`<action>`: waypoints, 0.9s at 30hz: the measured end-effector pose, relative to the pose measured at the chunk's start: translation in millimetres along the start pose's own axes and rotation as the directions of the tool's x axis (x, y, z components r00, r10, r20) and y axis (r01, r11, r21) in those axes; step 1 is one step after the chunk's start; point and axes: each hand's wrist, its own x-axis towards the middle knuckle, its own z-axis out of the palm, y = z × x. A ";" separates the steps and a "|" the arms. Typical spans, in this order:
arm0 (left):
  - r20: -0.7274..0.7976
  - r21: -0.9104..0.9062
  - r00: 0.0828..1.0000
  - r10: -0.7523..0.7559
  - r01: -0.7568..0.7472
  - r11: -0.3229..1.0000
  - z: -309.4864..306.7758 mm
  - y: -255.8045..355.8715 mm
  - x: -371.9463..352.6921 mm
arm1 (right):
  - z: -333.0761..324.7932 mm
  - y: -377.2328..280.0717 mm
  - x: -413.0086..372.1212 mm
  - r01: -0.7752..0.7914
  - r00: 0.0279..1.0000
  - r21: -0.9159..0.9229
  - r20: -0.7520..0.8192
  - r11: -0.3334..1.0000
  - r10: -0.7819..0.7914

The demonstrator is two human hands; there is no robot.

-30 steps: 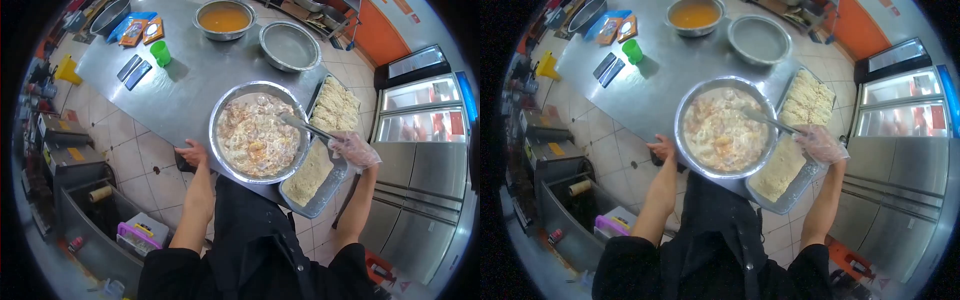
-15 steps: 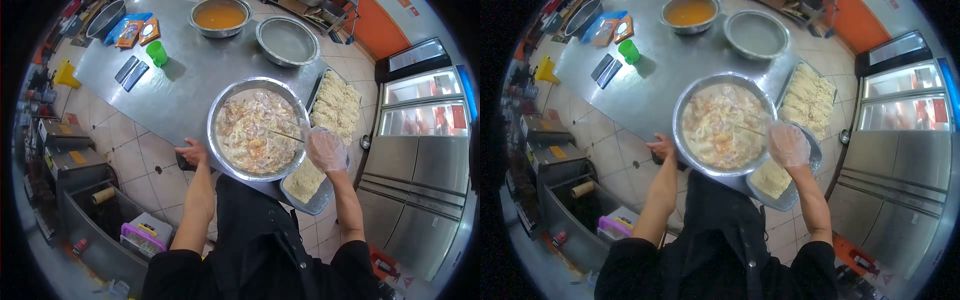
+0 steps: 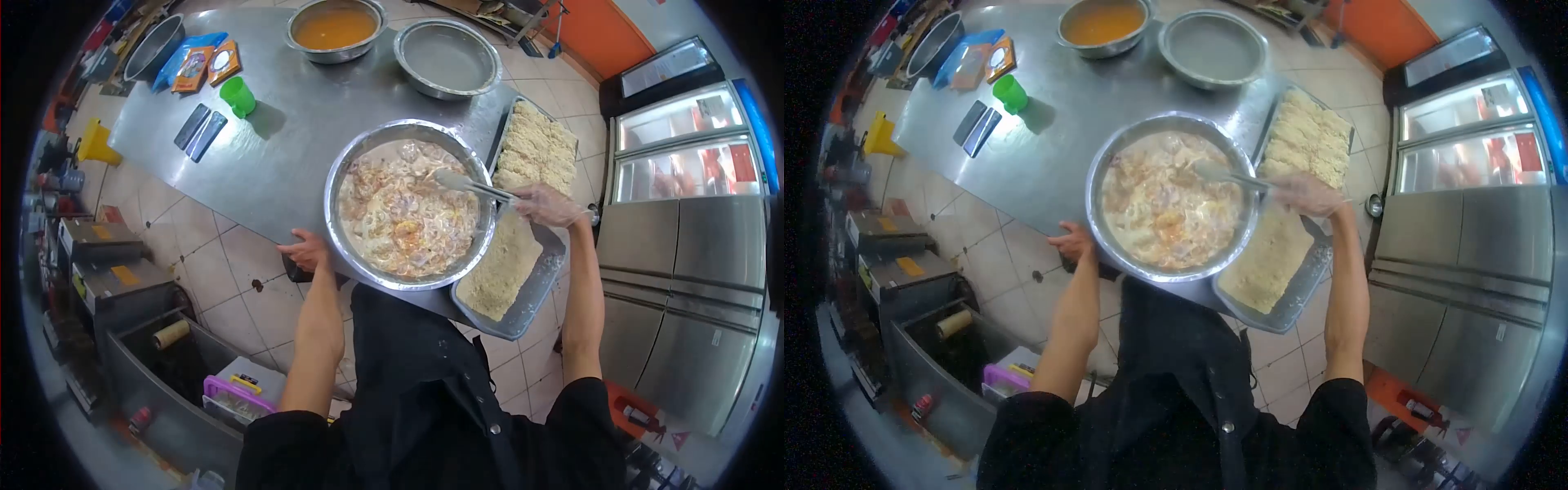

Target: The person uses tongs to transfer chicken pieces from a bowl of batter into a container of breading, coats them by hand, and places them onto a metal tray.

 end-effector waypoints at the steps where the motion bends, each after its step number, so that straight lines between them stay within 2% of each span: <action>1: -0.001 0.009 1.000 -0.007 0.007 1.000 3.0 3.1 1.3 | 1.8 13.4 -13.9 0.087 0.995 0.121 -0.065 0.989 -0.079; 2: 0.014 0.005 1.000 0.012 -0.012 1.000 -0.8 7.8 -0.5 | 3.4 25.5 -27.7 0.184 0.979 0.229 -0.128 0.956 -0.158; 4: 0.087 0.021 0.994 -0.071 0.070 0.997 -14.7 15.7 -6.7 | -14.7 -22.9 -78.8 -0.114 0.991 0.189 -0.042 0.975 0.124; 5: 0.037 0.024 0.997 -0.068 0.067 0.997 1.6 7.0 0.6 | -12.5 -24.1 -98.0 -0.166 0.979 0.210 -0.084 0.964 0.187; 6: 0.064 0.029 0.997 -0.046 0.045 0.999 1.9 6.9 1.8 | -9.0 -23.6 -117.8 -0.190 0.972 0.226 -0.098 0.956 0.216; 8: 0.101 -0.050 0.994 -0.051 0.056 0.997 0.4 2.6 -0.1 | 1.1 -23.3 -159.0 -0.133 0.949 0.335 -0.229 0.933 0.218; 9: 0.127 -0.042 0.992 -0.027 0.033 0.999 0.5 3.2 -1.0 | 0.9 -24.2 -179.5 -0.202 0.937 0.401 -0.185 0.893 0.296; 10: 0.073 -0.016 0.996 -0.043 0.044 0.999 1.5 5.8 -1.3 | 4.8 -21.7 -199.2 -0.219 0.926 0.419 -0.196 0.881 0.323; 11: 0.014 0.007 0.998 -0.057 0.057 0.998 3.5 6.9 -0.9 | 10.5 -18.8 -217.7 -0.210 0.909 0.355 -0.271 0.911 0.315; 12: 0.031 0.014 0.999 -0.038 0.037 0.999 5.5 6.0 -1.0 | 15.1 -27.1 -231.5 -0.204 0.892 0.287 -0.340 0.936 0.299; 13: 0.015 -0.011 0.999 -0.049 0.049 0.999 7.1 4.7 -0.6 | 16.1 -41.2 -247.8 -0.249 0.880 0.215 -0.357 0.944 0.313; 14: -0.003 -0.038 0.998 -0.064 0.064 0.997 9.0 3.7 3.2 | 25.7 -44.8 -257.8 -0.258 0.873 0.227 -0.361 0.939 0.327; 16: -0.009 -0.051 1.000 -0.028 0.027 0.998 28.2 -10.6 14.2 | 45.2 -51.5 -273.7 -0.342 0.771 0.227 -0.487 0.912 0.410; 17: -0.071 -0.031 0.997 -0.031 0.029 0.999 32.2 -11.1 14.2 | 50.6 -62.2 -276.8 -0.434 0.750 0.200 -0.460 0.879 0.475; 18: -0.134 -0.012 0.990 -0.033 0.032 0.999 33.1 -9.7 13.6 | 63.0 -67.7 -273.6 -0.436 0.748 0.209 -0.457 0.875 0.482; 20: -0.138 -0.034 0.990 -0.038 0.034 0.999 32.3 -7.2 12.1 | 92.9 -71.6 -258.5 -0.633 0.641 0.077 -0.506 0.770 0.577; 22: -0.143 -0.055 0.989 -0.044 0.037 0.998 34.2 -8.6 14.5 | 134.2 -56.1 -232.6 -0.645 0.670 0.022 -0.464 0.764 0.580; 24: -0.196 0.009 0.979 -0.058 0.061 0.998 43.2 -11.5 19.7 | 156.1 -53.9 -220.5 -0.656 0.692 -0.029 -0.422 0.754 0.586; 26: -0.207 0.017 0.977 -0.053 0.058 0.998 47.2 -13.9 20.1 | 162.0 -56.0 -213.6 -0.573 0.722 -0.035 -0.495 0.819 0.484; 27: -0.216 0.028 0.975 -0.048 0.055 0.998 47.0 -14.8 21.8 | 161.2 -57.5 -209.5 -0.573 0.720 -0.025 -0.492 0.819 0.489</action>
